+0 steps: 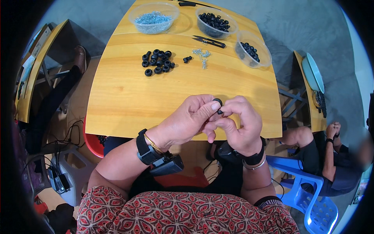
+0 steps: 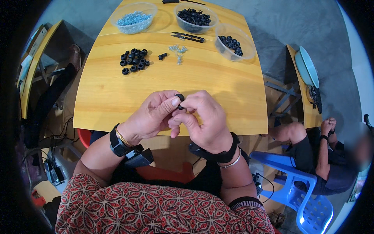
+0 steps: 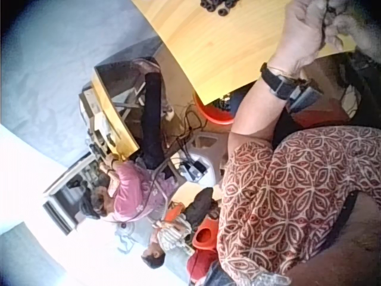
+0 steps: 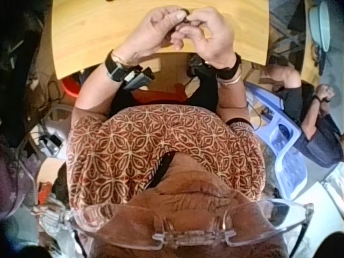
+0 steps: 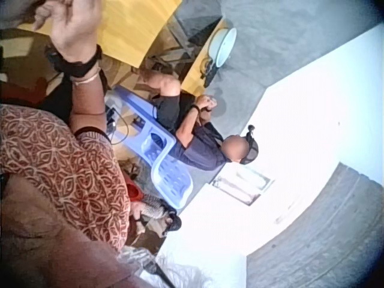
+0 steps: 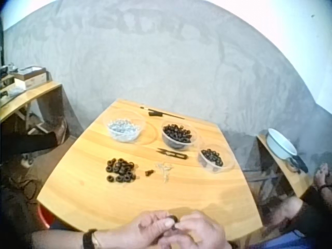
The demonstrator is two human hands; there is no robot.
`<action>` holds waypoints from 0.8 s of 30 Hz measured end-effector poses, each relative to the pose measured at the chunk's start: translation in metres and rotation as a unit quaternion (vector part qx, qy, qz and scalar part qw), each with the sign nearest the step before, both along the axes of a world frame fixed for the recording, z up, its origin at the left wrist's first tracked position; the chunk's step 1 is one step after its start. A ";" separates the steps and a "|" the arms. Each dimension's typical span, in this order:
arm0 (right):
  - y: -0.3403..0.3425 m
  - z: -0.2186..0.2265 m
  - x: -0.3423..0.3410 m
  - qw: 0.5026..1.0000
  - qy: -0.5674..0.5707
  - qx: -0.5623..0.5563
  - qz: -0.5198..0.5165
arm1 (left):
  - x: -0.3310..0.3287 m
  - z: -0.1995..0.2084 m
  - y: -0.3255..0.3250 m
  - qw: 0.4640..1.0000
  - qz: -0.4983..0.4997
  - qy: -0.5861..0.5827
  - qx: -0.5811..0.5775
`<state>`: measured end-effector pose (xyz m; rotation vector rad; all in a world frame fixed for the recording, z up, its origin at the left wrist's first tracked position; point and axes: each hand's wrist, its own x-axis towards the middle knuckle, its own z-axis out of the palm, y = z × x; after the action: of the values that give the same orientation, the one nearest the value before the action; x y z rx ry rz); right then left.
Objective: The person is manually assembling small black plastic components by inserting metal pins into them.
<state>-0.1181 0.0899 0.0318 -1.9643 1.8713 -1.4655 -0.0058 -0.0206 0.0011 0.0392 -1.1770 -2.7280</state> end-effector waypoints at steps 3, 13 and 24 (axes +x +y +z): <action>0.002 0.000 -0.006 0.994 -0.084 0.076 0.000 | 0.001 0.003 0.000 1.000 -0.020 0.007 -0.011; -0.005 -0.005 -0.003 0.992 -0.048 0.094 0.065 | -0.001 -0.003 0.005 0.998 -0.012 -0.008 0.054; -0.007 -0.005 -0.006 0.994 -0.031 0.091 0.054 | 0.001 -0.010 -0.003 0.985 -0.073 -0.019 0.154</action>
<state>-0.1241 0.0830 0.0265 -1.8835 1.7731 -1.2637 -0.0046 -0.0238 -0.0087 0.0445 -0.7822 -3.0266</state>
